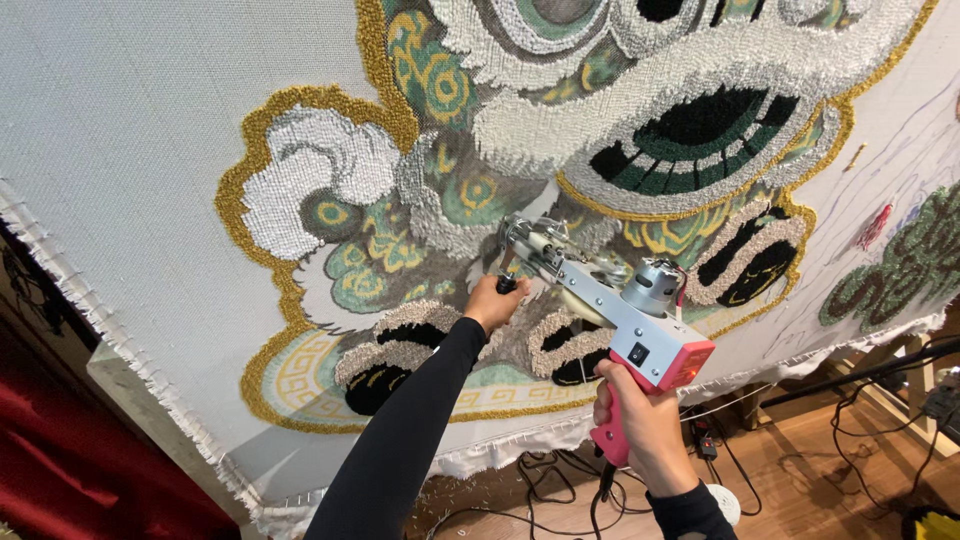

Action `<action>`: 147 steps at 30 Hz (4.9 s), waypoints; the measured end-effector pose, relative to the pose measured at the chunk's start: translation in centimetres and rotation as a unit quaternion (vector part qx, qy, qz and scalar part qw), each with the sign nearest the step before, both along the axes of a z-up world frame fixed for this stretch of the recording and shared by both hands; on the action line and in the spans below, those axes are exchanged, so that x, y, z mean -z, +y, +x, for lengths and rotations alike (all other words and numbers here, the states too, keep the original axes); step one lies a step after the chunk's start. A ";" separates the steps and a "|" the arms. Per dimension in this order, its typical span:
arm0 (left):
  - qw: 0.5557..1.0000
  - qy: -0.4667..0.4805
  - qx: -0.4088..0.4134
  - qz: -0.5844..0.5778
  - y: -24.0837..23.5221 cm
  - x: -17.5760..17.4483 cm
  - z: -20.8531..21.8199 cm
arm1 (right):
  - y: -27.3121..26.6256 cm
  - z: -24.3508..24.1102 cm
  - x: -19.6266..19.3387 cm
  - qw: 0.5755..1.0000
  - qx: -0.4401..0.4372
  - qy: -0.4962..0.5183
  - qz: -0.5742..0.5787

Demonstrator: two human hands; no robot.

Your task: The person uses a pink and silver electric tufting gun to apply yarn into a stretched canvas featuring a pre-drawn skull design. The operator holds the gun with both hands, guiding it along the contours of the artwork to create a textured, pile surface. The process involves repetitive pressing and moving of the tool across the fabric.

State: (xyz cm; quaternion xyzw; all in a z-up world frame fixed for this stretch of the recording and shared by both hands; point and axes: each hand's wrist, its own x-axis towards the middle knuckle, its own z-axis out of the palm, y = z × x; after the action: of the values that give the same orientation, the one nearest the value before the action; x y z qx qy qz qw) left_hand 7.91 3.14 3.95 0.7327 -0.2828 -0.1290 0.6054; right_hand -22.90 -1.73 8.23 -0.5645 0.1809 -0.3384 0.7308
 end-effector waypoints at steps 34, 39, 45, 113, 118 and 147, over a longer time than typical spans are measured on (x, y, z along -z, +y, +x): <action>0.980 0.000 0.179 -0.090 -6.1 -0.6 -9.7 | -9.1 -11.2 0.9 0.994 -0.095 -0.002 0.047; 0.977 0.029 0.185 -0.098 -5.1 1.0 -9.9 | -8.9 -11.0 1.9 0.993 -0.091 0.006 0.076; 0.982 0.061 0.156 -0.089 -4.2 3.3 -9.2 | -7.5 -10.3 1.9 0.991 -0.098 0.025 0.084; 0.999 -0.009 0.016 -0.041 -1.1 0.1 0.4 | -0.2 0.1 -0.8 1.000 0.003 -0.003 0.005; 1.000 -0.016 0.003 -0.025 -0.9 -1.1 -0.2 | -0.3 -0.1 -0.9 1.000 -0.002 -0.005 0.016; 0.973 0.042 0.210 -0.081 -3.8 -1.0 -10.2 | -6.7 -10.8 1.5 0.995 -0.064 -0.006 0.079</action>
State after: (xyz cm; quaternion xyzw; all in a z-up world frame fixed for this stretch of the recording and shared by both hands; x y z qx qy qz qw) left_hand -2.32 -0.66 4.99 0.5995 -0.4143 -0.2606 0.6332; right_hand -33.73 -8.47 6.74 -0.5134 0.1659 -0.2792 0.7943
